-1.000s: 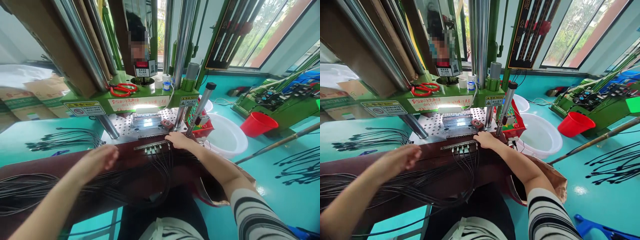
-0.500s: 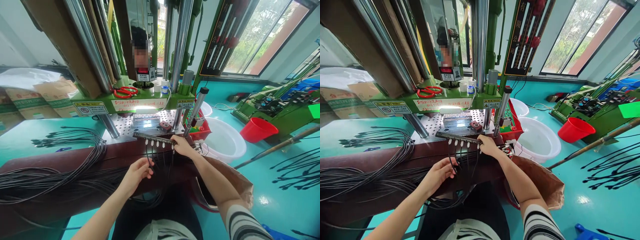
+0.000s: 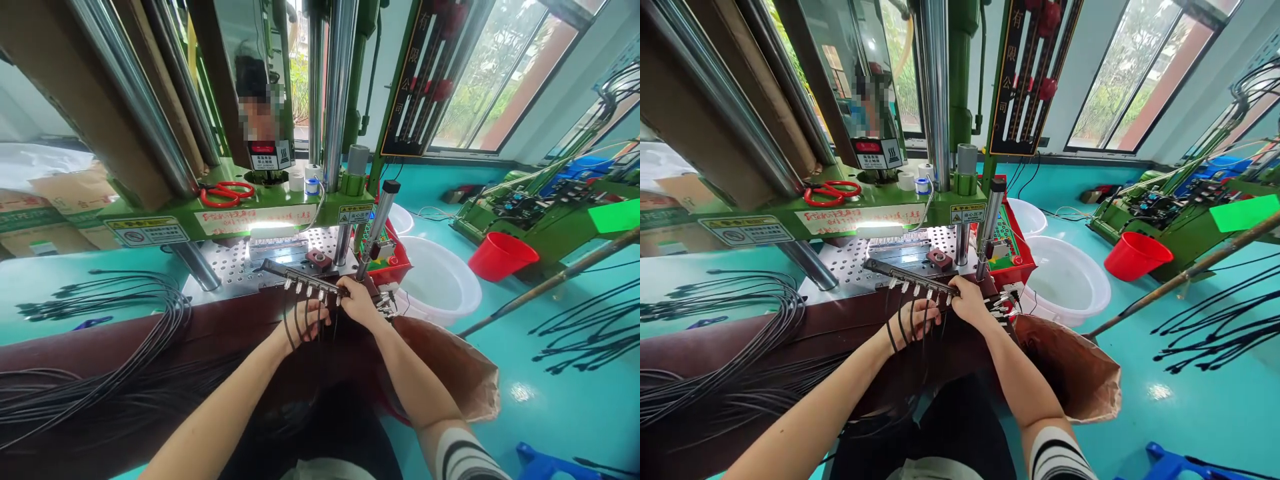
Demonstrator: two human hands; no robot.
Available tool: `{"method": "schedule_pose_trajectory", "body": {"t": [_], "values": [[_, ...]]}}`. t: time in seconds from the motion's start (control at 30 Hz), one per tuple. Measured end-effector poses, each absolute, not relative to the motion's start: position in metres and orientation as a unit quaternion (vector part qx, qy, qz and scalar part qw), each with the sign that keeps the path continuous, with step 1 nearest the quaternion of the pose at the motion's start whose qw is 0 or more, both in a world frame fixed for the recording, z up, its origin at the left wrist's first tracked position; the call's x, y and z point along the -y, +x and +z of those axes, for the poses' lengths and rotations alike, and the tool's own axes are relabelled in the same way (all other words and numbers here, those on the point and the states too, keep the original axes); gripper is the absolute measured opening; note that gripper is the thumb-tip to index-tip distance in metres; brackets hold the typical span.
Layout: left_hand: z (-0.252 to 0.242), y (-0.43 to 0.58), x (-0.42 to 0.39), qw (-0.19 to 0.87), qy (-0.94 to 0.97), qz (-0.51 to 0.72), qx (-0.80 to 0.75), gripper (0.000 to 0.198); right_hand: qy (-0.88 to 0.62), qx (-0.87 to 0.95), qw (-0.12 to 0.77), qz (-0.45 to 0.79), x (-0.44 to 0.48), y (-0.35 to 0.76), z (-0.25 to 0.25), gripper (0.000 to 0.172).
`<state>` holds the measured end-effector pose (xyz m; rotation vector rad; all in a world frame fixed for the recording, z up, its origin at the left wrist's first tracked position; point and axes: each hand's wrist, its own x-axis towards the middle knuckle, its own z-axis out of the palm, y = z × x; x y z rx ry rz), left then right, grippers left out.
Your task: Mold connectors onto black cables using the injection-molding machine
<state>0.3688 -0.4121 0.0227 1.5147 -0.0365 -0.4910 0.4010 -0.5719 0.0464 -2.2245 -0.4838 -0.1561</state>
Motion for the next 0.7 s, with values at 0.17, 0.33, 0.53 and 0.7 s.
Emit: {"method": "schedule_pose_trajectory", "body": {"t": [0.17, 0.33, 0.53, 0.7], "values": [[0.022, 0.361, 0.404, 0.808, 0.538, -0.240, 0.010, 0.029, -0.880, 0.186, 0.434, -0.048, 0.564, 0.407, 0.040, 0.027], [0.018, 0.366, 0.404, 0.831, 0.499, -0.246, -0.005, 0.027, -0.879, 0.188, 0.436, -0.040, 0.560, 0.409, 0.035, 0.029], [0.021, 0.366, 0.402, 0.842, 0.484, -0.237, -0.023, 0.027, -0.889, 0.209, 0.404, -0.054, 0.559, 0.412, 0.037, 0.031], [0.026, 0.364, 0.407, 0.872, 0.439, -0.210, -0.053, 0.027, -0.900, 0.285, 0.314, -0.098, 0.554, 0.415, 0.045, 0.038]]}}
